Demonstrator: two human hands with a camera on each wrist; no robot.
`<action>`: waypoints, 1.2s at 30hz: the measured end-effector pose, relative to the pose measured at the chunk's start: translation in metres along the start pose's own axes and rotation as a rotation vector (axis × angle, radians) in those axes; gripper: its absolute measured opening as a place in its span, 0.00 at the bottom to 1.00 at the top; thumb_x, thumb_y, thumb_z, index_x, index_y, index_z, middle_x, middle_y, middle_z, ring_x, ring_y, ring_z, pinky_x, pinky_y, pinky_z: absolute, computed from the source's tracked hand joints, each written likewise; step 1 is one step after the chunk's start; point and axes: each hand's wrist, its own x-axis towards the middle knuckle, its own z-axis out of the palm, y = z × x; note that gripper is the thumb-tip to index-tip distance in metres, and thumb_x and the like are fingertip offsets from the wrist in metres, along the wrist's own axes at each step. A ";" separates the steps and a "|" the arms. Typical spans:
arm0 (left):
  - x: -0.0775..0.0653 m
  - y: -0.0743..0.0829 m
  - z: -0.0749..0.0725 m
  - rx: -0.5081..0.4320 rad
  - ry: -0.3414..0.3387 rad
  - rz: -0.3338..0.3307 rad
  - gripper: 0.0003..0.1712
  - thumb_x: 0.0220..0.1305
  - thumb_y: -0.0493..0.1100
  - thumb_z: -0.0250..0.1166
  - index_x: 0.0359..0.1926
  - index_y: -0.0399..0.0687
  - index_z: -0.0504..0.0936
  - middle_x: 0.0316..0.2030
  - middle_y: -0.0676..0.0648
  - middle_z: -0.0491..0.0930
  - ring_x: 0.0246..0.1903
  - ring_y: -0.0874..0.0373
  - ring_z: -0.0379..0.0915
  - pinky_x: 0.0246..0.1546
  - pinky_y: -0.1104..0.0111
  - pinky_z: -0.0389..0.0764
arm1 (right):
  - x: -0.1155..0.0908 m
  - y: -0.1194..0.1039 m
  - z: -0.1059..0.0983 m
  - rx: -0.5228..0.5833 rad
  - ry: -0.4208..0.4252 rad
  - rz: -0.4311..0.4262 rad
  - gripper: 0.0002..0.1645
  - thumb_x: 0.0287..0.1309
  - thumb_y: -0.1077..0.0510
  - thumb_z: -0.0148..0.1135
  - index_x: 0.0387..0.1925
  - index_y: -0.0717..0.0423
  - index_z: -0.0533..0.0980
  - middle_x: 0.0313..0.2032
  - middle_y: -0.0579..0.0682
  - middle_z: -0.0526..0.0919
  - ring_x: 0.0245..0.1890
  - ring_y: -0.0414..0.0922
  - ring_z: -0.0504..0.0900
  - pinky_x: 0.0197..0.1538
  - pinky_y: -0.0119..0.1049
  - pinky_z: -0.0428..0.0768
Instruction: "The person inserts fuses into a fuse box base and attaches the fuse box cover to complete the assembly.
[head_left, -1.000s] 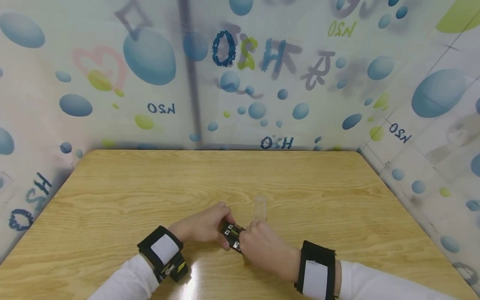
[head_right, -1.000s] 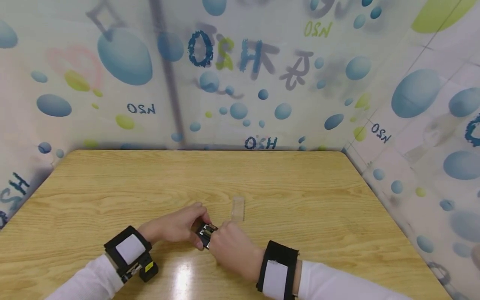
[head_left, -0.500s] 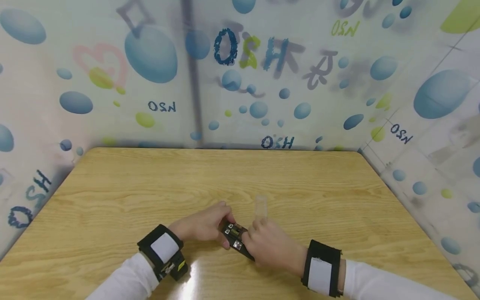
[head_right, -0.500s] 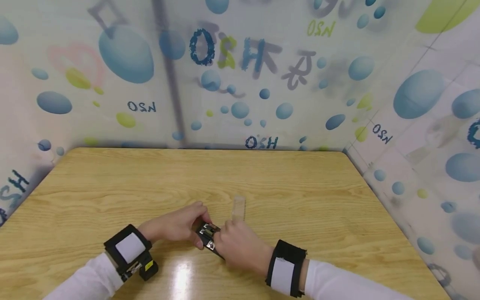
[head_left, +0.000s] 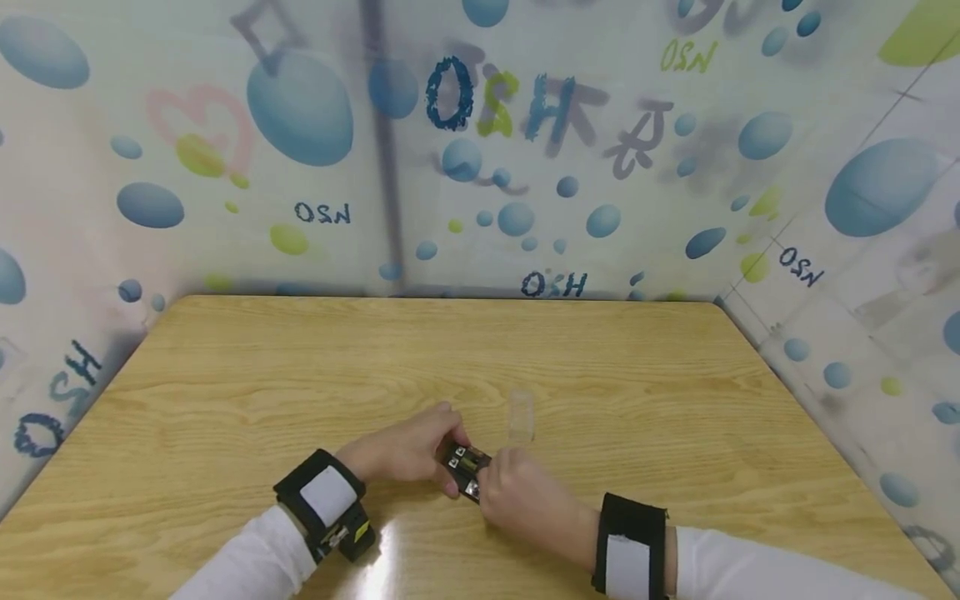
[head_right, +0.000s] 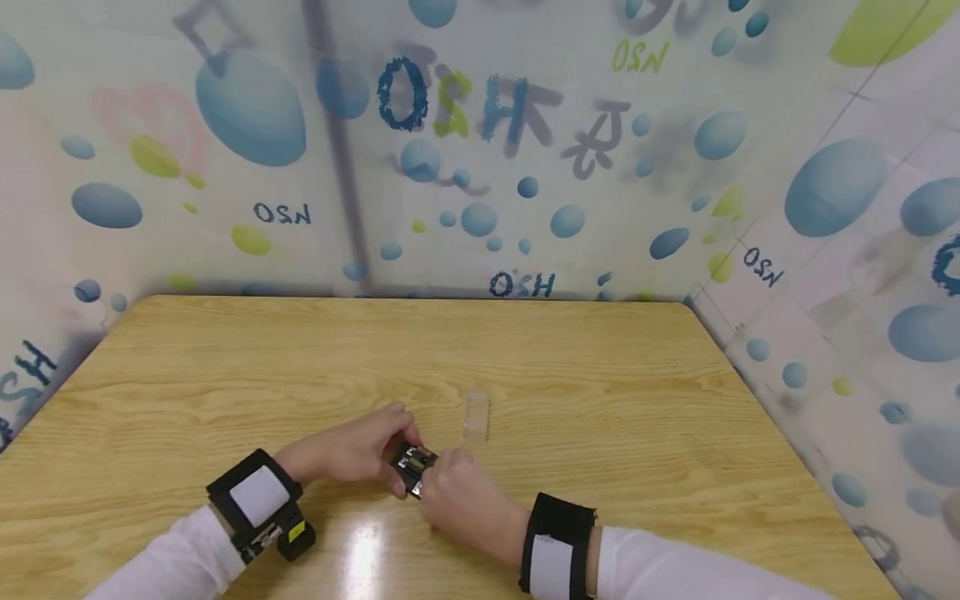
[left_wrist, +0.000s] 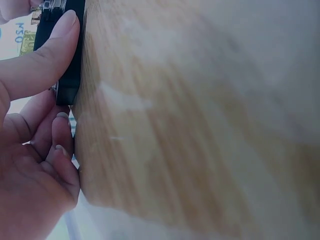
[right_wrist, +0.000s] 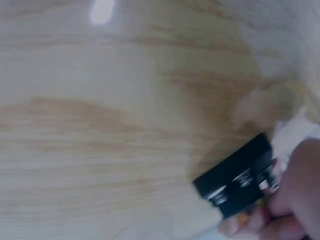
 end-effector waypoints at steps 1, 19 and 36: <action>0.000 0.000 0.000 0.003 0.001 -0.001 0.29 0.38 0.42 0.80 0.43 0.43 0.78 0.38 0.50 0.72 0.40 0.59 0.66 0.42 0.72 0.70 | 0.001 -0.002 -0.002 -0.029 -0.014 0.000 0.12 0.60 0.47 0.58 0.24 0.46 0.77 0.17 0.38 0.72 0.16 0.34 0.63 0.20 0.27 0.59; 0.001 -0.001 0.001 0.004 -0.004 -0.007 0.29 0.38 0.41 0.80 0.44 0.45 0.78 0.39 0.51 0.72 0.41 0.59 0.66 0.44 0.70 0.69 | -0.006 -0.004 0.003 0.214 -0.019 0.103 0.13 0.54 0.46 0.64 0.27 0.51 0.76 0.19 0.42 0.79 0.17 0.35 0.72 0.20 0.26 0.69; 0.002 -0.003 0.001 0.002 0.000 0.019 0.28 0.39 0.42 0.80 0.43 0.45 0.78 0.39 0.50 0.72 0.40 0.59 0.65 0.43 0.71 0.68 | -0.010 0.004 -0.004 0.734 0.034 0.343 0.11 0.47 0.61 0.72 0.34 0.55 0.78 0.30 0.46 0.82 0.29 0.39 0.79 0.31 0.29 0.80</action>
